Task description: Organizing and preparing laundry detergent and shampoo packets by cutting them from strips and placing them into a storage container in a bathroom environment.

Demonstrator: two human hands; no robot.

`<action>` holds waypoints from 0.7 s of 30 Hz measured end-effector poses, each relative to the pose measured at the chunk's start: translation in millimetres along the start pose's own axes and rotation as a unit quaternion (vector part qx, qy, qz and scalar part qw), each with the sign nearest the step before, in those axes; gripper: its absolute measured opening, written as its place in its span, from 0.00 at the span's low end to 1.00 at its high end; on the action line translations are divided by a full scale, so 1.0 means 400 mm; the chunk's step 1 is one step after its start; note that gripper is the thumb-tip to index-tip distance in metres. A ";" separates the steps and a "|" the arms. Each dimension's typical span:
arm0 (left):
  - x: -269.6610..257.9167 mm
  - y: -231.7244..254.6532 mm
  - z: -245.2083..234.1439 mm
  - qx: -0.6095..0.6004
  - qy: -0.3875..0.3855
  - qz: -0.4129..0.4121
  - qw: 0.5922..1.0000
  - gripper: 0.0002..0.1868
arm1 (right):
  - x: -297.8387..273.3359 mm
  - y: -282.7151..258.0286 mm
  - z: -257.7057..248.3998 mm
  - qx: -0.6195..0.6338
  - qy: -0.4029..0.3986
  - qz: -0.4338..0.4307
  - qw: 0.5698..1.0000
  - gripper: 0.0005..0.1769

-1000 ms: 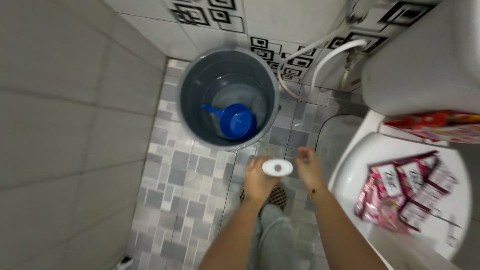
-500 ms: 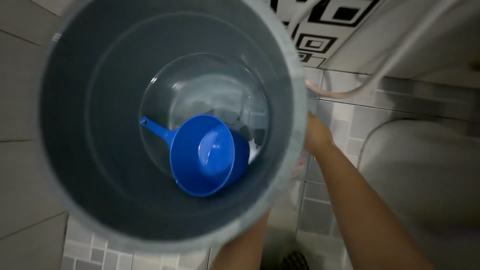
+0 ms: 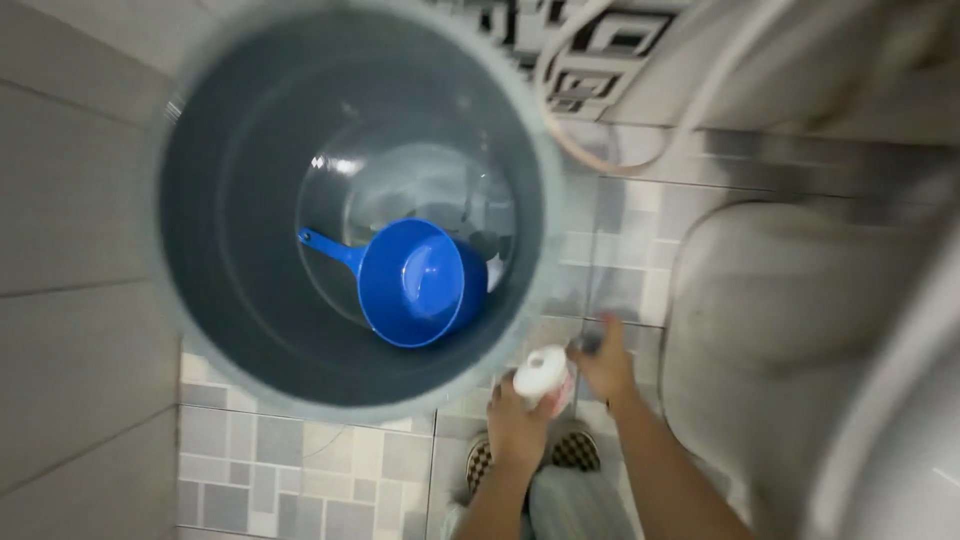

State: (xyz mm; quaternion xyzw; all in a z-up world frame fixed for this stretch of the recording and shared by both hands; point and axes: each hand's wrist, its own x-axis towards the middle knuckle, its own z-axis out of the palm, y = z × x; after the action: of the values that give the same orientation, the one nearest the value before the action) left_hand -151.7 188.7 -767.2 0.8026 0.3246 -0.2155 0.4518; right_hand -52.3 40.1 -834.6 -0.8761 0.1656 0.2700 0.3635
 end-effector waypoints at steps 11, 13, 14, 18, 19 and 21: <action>-0.698 0.603 -0.308 -0.269 0.132 0.116 0.947 0.30 | -0.815 -0.518 -0.728 0.463 0.093 0.115 0.874 0.34; -0.763 0.740 -0.354 -0.265 0.104 0.148 0.947 0.31 | -0.915 -0.580 -0.873 0.440 0.128 0.048 0.888 0.31; -0.785 0.809 -0.371 -0.245 0.068 0.181 0.950 0.30 | -0.953 -0.601 -0.941 0.430 0.150 0.005 0.890 0.29; -0.832 1.004 -0.358 -0.162 -0.017 0.310 0.937 0.30 | -1.047 -0.577 -1.196 0.438 0.232 -0.085 0.864 0.23; -0.840 1.025 -0.342 -0.155 -0.021 0.309 0.938 0.30 | -1.058 -0.545 -1.253 0.444 0.233 -0.079 0.862 0.23; -0.849 1.072 -0.297 -0.128 -0.047 0.342 0.930 0.30 | -1.069 -0.474 -1.372 0.490 0.233 -0.015 0.840 0.22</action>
State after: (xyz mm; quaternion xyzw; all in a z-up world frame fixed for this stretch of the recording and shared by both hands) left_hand -74.9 17.1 -240.0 0.7895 0.0334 -0.0421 0.6115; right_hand -108.4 -189.4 -153.4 -0.6234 0.3433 -0.0640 0.6995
